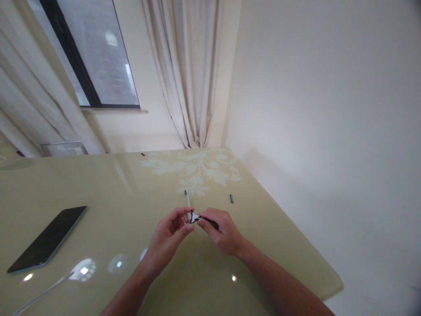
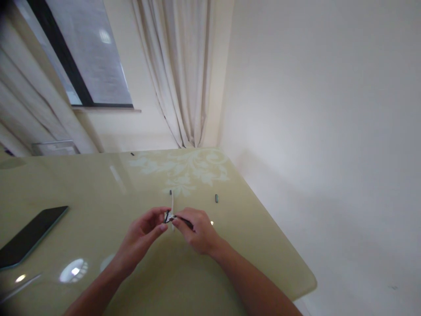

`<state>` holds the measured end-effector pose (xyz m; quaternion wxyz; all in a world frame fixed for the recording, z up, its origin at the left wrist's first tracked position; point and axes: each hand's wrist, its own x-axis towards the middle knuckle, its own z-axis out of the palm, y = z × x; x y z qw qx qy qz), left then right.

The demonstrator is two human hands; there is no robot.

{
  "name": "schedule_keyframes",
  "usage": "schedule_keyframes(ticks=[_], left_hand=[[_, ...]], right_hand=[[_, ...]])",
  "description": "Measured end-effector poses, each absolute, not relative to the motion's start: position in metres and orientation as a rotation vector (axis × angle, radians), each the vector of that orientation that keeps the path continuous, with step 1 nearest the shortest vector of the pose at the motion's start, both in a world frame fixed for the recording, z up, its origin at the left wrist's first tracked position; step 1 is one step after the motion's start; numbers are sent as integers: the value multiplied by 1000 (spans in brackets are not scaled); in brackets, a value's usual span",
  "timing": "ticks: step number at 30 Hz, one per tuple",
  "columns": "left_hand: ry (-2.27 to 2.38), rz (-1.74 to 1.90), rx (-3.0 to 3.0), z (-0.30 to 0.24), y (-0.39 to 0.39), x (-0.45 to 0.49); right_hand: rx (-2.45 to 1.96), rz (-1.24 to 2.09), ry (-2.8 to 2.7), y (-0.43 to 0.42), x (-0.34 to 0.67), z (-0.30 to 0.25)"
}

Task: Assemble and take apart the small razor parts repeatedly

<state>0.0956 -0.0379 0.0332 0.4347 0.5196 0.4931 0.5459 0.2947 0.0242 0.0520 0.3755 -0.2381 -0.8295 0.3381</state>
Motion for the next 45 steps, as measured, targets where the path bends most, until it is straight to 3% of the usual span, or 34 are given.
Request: schedule_keyframes(ticks=[8, 14, 19, 25, 33, 40, 45], left_hand=[[1345, 1351, 1417, 32, -34, 94], [1660, 1363, 1508, 16, -22, 72], [1905, 1108, 1665, 6, -14, 81], [2260, 402, 1835, 24, 1, 106], [2177, 465, 1944, 37, 20, 131], [1761, 728, 2219, 53, 49, 194], [1729, 782, 2188, 29, 88, 201]], right_hand=[[-619, 820, -2166, 32, 293, 49], [-1025, 618, -1868, 96, 343, 50], [-1506, 563, -1737, 140, 392, 29], [-1546, 467, -1696, 147, 393, 7], [-1450, 369, -1654, 135, 373, 18], [-950, 1118, -1598, 118, 339, 34], [-893, 1292, -1024, 130, 353, 37]])
